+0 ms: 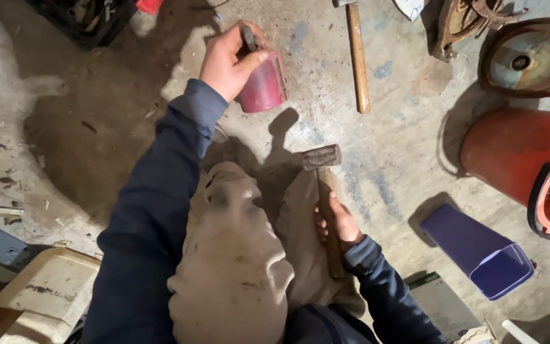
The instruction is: The person sits on the floor and disassembles an electric motor. They remove the rotor from the housing, place the stator on a pink block and drive it off the housing with a mallet, then use a screwdriver to pry the copper windings out of the stator and set the parts on the workbench.
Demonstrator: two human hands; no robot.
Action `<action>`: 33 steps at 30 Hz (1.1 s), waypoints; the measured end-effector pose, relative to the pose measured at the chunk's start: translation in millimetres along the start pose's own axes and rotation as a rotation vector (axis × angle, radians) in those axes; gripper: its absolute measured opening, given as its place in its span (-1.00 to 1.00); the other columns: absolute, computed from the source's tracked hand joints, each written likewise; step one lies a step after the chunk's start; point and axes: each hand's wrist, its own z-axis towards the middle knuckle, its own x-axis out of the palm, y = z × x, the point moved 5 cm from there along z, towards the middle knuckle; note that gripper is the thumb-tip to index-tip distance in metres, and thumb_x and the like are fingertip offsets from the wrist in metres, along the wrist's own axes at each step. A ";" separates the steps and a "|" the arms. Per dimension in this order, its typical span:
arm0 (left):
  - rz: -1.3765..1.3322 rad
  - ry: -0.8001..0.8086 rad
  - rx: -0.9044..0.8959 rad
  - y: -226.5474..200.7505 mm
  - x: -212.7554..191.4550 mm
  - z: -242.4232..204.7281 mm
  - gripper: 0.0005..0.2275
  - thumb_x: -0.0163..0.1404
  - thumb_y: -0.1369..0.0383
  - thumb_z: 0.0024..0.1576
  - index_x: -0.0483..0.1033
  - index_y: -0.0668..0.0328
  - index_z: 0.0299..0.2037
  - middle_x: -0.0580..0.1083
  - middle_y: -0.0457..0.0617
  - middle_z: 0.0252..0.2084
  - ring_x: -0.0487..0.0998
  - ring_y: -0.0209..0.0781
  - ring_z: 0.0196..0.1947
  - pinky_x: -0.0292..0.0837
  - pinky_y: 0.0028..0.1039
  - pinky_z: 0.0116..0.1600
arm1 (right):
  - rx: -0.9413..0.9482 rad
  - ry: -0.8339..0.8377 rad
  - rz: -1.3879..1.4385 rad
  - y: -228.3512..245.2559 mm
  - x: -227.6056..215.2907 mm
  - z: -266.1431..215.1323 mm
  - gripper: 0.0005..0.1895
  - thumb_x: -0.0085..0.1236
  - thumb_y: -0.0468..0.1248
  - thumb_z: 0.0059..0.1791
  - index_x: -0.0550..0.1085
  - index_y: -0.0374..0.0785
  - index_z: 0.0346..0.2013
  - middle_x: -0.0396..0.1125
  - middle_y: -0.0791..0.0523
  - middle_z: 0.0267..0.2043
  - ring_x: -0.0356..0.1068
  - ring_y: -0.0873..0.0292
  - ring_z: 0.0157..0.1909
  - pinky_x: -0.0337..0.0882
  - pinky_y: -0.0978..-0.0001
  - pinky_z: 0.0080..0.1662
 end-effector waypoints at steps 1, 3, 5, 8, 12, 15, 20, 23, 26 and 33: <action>0.001 -0.002 0.000 3.0 1.7 -0.5 -0.85 0.12 0.58 0.28 0.40 0.32 -0.05 0.52 -0.09 -0.17 0.54 -0.38 -0.10 0.51 -0.49 0.10 | 0.000 0.001 -0.002 -0.7 -0.7 0.9 -0.39 -0.29 0.27 0.10 0.36 -0.23 -0.24 0.14 0.16 -0.61 0.05 0.21 -0.66 0.11 0.32 -0.56; -0.098 0.023 0.010 8.6 6.6 -1.8 -0.86 0.10 0.59 0.29 0.39 0.29 -0.06 0.54 -0.04 -0.12 0.59 -0.33 -0.04 0.53 -0.45 0.14 | 0.035 0.025 0.041 -4.2 -1.1 2.5 -0.41 -0.29 0.26 0.12 0.35 -0.22 -0.23 0.14 0.17 -0.61 0.05 0.23 -0.66 0.11 0.35 -0.56; 0.014 0.013 0.008 3.3 6.3 -1.6 -0.85 0.12 0.57 0.27 0.41 0.27 -0.06 0.57 -0.03 -0.14 0.61 -0.32 -0.08 0.54 -0.44 0.09 | 0.022 0.027 0.018 -1.9 2.5 1.1 -0.41 -0.28 0.26 0.12 0.34 -0.22 -0.23 0.14 0.16 -0.61 0.05 0.22 -0.66 0.10 0.34 -0.56; 0.139 0.003 -0.030 -5.8 8.0 -2.5 -0.84 0.15 0.54 0.24 0.45 0.23 -0.05 0.60 0.00 -0.17 0.64 -0.27 -0.14 0.57 -0.42 0.00 | 0.013 0.001 -0.030 6.7 12.4 -7.0 -0.42 -0.27 0.25 0.10 0.35 -0.22 -0.23 0.14 0.16 -0.62 0.06 0.21 -0.67 0.10 0.33 -0.57; 0.348 0.056 0.053 1.5 17.6 -3.3 -0.85 0.17 0.45 0.24 0.46 0.18 -0.07 0.59 0.07 -0.15 0.67 -0.02 -0.16 0.59 -0.31 -0.07 | -0.314 -0.090 -0.436 27.8 -1.5 1.6 -0.46 -0.18 0.15 0.14 0.47 -0.28 -0.22 0.28 0.15 -0.56 0.22 0.29 -0.57 0.23 0.41 -0.47; 0.412 0.007 0.104 -22.3 15.4 -4.0 -0.81 0.18 0.45 0.19 0.45 0.21 -0.05 0.55 0.18 -0.14 0.59 0.26 -0.12 0.51 -0.15 -0.11 | -0.422 -0.151 -0.522 86.5 21.1 -23.5 -0.61 -0.12 0.05 0.12 0.44 -0.21 -0.19 0.27 0.18 -0.54 0.20 0.31 -0.58 0.24 0.40 -0.49; 0.389 -0.037 0.123 -11.4 20.6 -13.2 -0.78 0.16 0.42 0.16 0.46 0.19 -0.03 0.52 0.18 -0.11 0.56 0.28 -0.10 0.51 -0.14 -0.07 | -0.973 -0.299 -0.980 228.0 65.2 -148.1 -0.67 -0.12 -0.12 0.20 0.43 -0.34 -0.20 0.21 0.09 -0.53 0.17 0.20 -0.49 0.22 0.29 -0.40; 0.413 -0.092 0.138 -2.2 20.7 -10.7 -0.75 0.16 0.41 0.11 0.49 0.17 -0.02 0.54 0.17 -0.08 0.57 0.26 -0.11 0.51 -0.14 -0.08 | -1.411 -0.399 -1.341 272.5 96.6 -199.6 -0.74 -0.18 -0.22 0.23 0.40 -0.32 -0.19 0.27 0.01 -0.41 0.23 0.10 -0.37 0.24 0.24 -0.29; 0.416 -0.092 0.100 -1.7 20.9 -10.0 -0.74 0.16 0.39 0.09 0.51 0.15 -0.01 0.56 0.15 -0.08 0.58 0.25 -0.12 0.51 -0.13 -0.08 | -1.589 -0.496 -1.604 256.7 113.8 -167.6 -0.70 -0.17 -0.18 0.21 0.43 -0.22 -0.31 0.36 0.02 -0.38 0.32 0.05 -0.35 0.28 0.19 -0.25; 0.427 -0.020 0.122 28.9 27.0 -25.8 -0.73 0.12 0.38 0.08 0.49 0.15 -0.01 0.55 0.15 -0.11 0.58 0.24 -0.13 0.50 -0.12 -0.09 | -0.662 -0.183 -0.677 163.3 85.1 -26.8 -0.57 -0.10 0.06 0.13 0.37 -0.22 -0.37 0.18 0.20 -0.64 0.10 0.27 -0.66 0.15 0.36 -0.57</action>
